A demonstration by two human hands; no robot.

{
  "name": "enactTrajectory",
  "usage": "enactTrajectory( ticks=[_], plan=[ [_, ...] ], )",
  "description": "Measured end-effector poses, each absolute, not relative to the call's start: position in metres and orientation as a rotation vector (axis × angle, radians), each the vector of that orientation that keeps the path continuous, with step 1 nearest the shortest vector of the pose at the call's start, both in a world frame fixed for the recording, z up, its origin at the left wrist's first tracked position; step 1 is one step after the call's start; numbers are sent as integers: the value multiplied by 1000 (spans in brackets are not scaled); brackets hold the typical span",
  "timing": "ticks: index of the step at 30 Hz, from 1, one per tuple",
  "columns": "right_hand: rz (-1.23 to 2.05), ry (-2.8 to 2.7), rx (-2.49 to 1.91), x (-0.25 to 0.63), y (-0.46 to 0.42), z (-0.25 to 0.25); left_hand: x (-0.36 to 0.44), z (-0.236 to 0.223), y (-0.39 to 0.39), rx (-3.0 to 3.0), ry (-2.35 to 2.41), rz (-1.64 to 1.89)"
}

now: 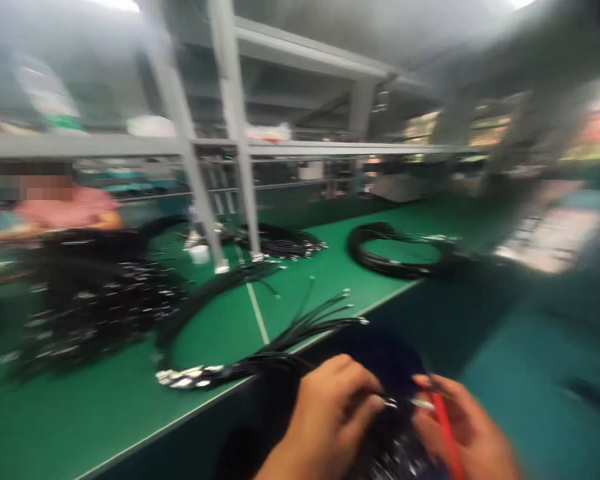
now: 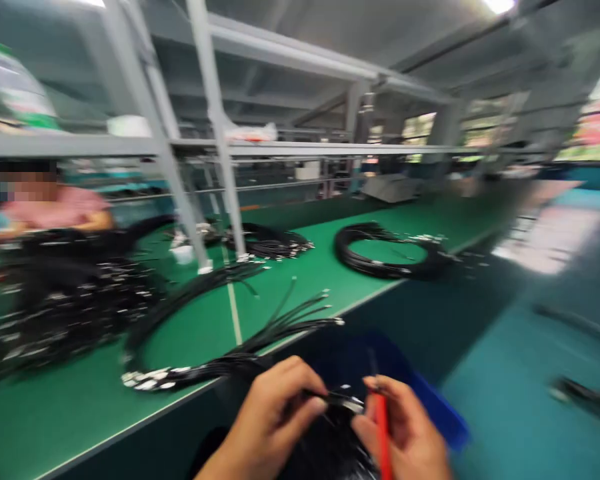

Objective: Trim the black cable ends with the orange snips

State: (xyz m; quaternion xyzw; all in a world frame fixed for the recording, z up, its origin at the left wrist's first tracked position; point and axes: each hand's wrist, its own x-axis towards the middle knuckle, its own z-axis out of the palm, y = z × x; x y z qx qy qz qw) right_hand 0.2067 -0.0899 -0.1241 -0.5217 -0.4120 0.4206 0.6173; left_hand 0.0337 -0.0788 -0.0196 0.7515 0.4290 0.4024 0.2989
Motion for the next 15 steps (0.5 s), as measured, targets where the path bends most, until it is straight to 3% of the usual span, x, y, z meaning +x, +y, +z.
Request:
enactTrajectory(
  ticks=[6,15],
  plan=[
    [1079,-772,-1071,189,-74,-73,28,-33,-58,1706,1033,996],
    [1184,-688,-972,167,-63,-49,32,-47,-45,1705,983,875]
  ],
)
